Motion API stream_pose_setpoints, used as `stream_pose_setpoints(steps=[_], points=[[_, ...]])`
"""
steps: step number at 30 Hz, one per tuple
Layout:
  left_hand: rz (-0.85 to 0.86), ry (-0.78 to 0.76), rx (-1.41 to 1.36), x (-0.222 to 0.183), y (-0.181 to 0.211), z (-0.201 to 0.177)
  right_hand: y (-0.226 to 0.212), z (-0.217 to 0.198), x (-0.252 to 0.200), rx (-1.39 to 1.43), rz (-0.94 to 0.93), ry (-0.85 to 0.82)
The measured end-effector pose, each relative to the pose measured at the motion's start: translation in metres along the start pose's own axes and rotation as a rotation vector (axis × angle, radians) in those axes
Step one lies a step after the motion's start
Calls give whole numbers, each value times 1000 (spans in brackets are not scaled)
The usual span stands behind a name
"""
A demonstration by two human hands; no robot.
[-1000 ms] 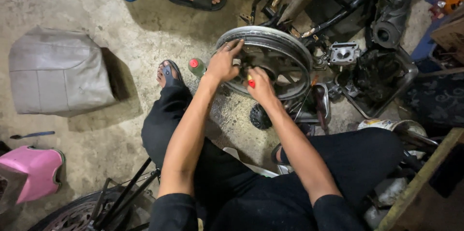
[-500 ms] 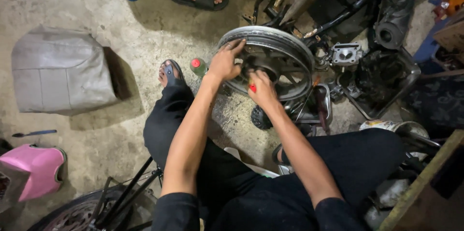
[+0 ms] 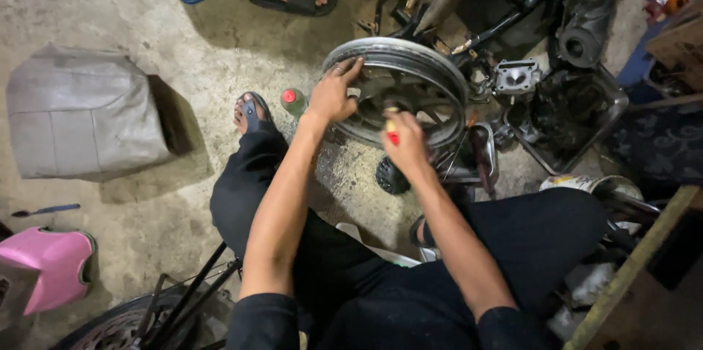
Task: Cleaning the inner surface of a motorcycle wheel rim using a brush and cleaning solution.
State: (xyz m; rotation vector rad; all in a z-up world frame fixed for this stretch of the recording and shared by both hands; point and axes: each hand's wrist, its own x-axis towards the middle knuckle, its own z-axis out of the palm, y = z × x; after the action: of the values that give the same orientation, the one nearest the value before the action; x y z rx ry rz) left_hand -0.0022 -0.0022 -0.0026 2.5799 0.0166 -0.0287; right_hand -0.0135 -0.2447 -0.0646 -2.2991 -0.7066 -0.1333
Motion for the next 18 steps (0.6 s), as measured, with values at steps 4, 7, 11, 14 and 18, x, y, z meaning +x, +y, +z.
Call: stream_pose_setpoints(steps=[4, 7, 11, 14, 18], points=[[0, 4, -4, 1, 1, 1, 9, 42, 16, -61, -30, -95], [-13, -2, -16, 2, 1, 2, 1, 22, 12, 69, 25, -6], [-3, 28, -48, 8, -5, 3, 2, -21, -7, 70, 47, 170], [-7, 34, -62, 8, -5, 4, 5, -21, -14, 53, 63, 205], [-24, 45, -53, 19, -18, 18, 4, 5, -6, 113, 17, 140]])
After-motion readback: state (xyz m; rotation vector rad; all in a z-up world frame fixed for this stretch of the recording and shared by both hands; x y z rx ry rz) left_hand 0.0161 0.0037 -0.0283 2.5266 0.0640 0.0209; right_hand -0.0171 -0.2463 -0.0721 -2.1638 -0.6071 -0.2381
